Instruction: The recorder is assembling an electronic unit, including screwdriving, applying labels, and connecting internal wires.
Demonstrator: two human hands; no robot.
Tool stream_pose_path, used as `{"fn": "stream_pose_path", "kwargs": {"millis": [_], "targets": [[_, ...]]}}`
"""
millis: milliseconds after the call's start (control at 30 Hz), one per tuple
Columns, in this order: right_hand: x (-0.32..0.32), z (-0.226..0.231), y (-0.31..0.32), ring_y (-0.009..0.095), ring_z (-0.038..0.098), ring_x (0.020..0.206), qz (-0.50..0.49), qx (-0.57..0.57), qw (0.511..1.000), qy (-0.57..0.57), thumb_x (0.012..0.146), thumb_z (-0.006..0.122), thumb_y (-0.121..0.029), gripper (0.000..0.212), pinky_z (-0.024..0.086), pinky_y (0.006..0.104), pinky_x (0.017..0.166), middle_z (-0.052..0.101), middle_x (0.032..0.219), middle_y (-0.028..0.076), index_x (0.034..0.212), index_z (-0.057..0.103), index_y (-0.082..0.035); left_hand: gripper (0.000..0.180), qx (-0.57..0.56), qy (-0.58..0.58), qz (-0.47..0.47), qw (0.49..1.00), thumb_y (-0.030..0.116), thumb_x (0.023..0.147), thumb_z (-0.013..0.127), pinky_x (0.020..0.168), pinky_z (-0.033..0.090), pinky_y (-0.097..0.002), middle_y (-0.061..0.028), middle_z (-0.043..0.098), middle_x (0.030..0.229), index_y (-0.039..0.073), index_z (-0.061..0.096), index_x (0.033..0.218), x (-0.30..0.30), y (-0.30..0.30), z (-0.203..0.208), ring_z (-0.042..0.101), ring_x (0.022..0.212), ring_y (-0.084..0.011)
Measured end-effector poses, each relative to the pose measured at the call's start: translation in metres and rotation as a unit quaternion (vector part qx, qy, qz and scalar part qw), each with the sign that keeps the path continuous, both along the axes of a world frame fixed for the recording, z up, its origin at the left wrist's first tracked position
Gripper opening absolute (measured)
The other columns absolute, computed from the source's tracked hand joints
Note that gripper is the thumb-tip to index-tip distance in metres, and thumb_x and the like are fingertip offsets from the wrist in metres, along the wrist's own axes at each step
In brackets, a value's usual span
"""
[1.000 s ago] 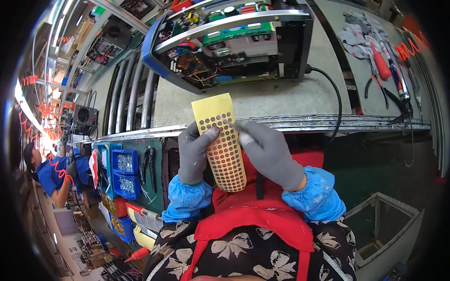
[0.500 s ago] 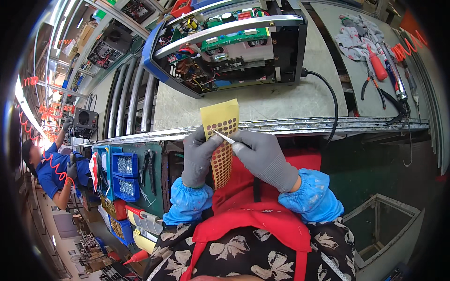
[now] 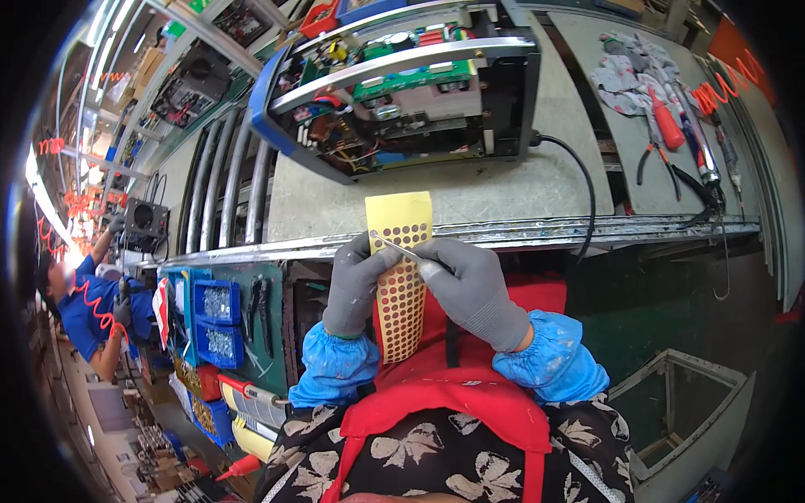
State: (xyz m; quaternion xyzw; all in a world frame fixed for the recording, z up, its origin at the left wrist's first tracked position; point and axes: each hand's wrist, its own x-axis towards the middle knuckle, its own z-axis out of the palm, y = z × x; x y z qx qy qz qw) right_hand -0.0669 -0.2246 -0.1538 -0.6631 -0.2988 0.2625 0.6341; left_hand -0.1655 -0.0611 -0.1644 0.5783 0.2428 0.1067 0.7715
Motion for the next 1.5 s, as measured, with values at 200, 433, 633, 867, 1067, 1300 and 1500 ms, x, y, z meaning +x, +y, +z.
{"fn": "stream_pose_path", "kwargs": {"millis": [200, 433, 633, 867, 1067, 1300, 1500], "targets": [[0.068, -0.007, -0.033, 0.007, 0.053, 0.059, -0.126, -0.081, 0.988, -0.038, 0.086, 0.057, -0.01, 0.028, 0.043, 0.0235, 0.054, 0.064, 0.076, 0.003, 0.107, 0.069, 0.003, 0.028, 0.372, 0.07, -0.131, 0.916, 0.009, 0.083, 0.058, 0.075, 0.051, -0.033, -0.0106, 0.065, 0.092, 0.005, 0.065, 0.11, 0.006, 0.01, -0.023, 0.064, 0.08, -0.0237], [0.151, -0.011, -0.041, 0.036, 0.068, 0.081, -0.178, -0.254, 0.927, -0.209, 0.078, 0.058, -0.016, 0.025, 0.053, 0.0412, 0.075, 0.069, 0.084, 0.021, 0.092, 0.074, -0.003, 0.038, 0.562, -0.022, -0.201, 0.802, 0.009, 0.076, 0.057, 0.074, 0.052, -0.0453, -0.0193, 0.067, 0.094, 0.01, 0.064, 0.114, 0.066, -0.016, -0.013, 0.065, 0.085, -0.038], [0.18, -0.015, -0.027, 0.023, 0.066, 0.062, -0.123, -0.326, 0.909, -0.229, 0.078, 0.059, -0.02, 0.028, 0.052, 0.0356, 0.062, 0.065, 0.066, 0.015, 0.085, 0.072, 0.003, 0.043, 0.621, -0.003, -0.207, 0.756, 0.011, 0.075, 0.06, 0.071, 0.052, -0.0461, -0.0131, 0.067, 0.087, 0.012, 0.059, 0.119, 0.104, -0.023, -0.018, 0.065, 0.081, -0.0339], [0.177, 0.003, -0.003, 0.038, 0.066, 0.082, -0.095, -0.423, 0.84, -0.325, 0.077, 0.058, -0.024, 0.028, 0.052, 0.0463, 0.078, 0.068, 0.084, 0.021, 0.083, 0.072, 0.0, 0.045, 0.619, 0.016, -0.201, 0.759, 0.014, 0.075, 0.06, 0.07, 0.052, -0.0464, -0.0138, 0.068, 0.088, 0.011, 0.057, 0.12, 0.116, -0.025, -0.031, 0.066, 0.08, -0.0341], [0.171, 0.005, 0.007, 0.038, 0.066, 0.086, -0.06, -0.474, 0.798, -0.368, 0.08, 0.058, -0.022, 0.023, 0.052, 0.0473, 0.08, 0.068, 0.086, 0.019, 0.083, 0.071, -0.003, 0.045, 0.604, 0.023, -0.203, 0.77, 0.015, 0.076, 0.061, 0.07, 0.053, -0.0471, -0.0141, 0.068, 0.089, 0.01, 0.056, 0.12, 0.112, -0.023, -0.034, 0.067, 0.081, -0.0344], [0.151, 0.018, 0.024, 0.033, 0.07, 0.079, 0.058, -0.533, 0.677, -0.505, 0.081, 0.06, -0.016, 0.014, 0.055, 0.0456, 0.068, 0.069, 0.081, 0.014, 0.079, 0.071, -0.008, 0.049, 0.572, 0.054, -0.223, 0.788, 0.014, 0.077, 0.057, 0.074, 0.053, -0.0486, -0.016, 0.068, 0.095, 0.013, 0.056, 0.126, 0.103, -0.023, -0.03, 0.066, 0.086, -0.0377], [0.152, 0.03, 0.018, 0.033, 0.07, 0.078, 0.074, -0.577, 0.633, -0.511, 0.08, 0.061, -0.015, 0.012, 0.055, 0.0444, 0.065, 0.069, 0.08, 0.013, 0.082, 0.07, -0.008, 0.049, 0.574, 0.044, -0.206, 0.791, 0.013, 0.077, 0.058, 0.074, 0.053, -0.0479, -0.0154, 0.068, 0.095, 0.012, 0.056, 0.125, 0.091, -0.026, -0.023, 0.066, 0.086, -0.0371]]}}
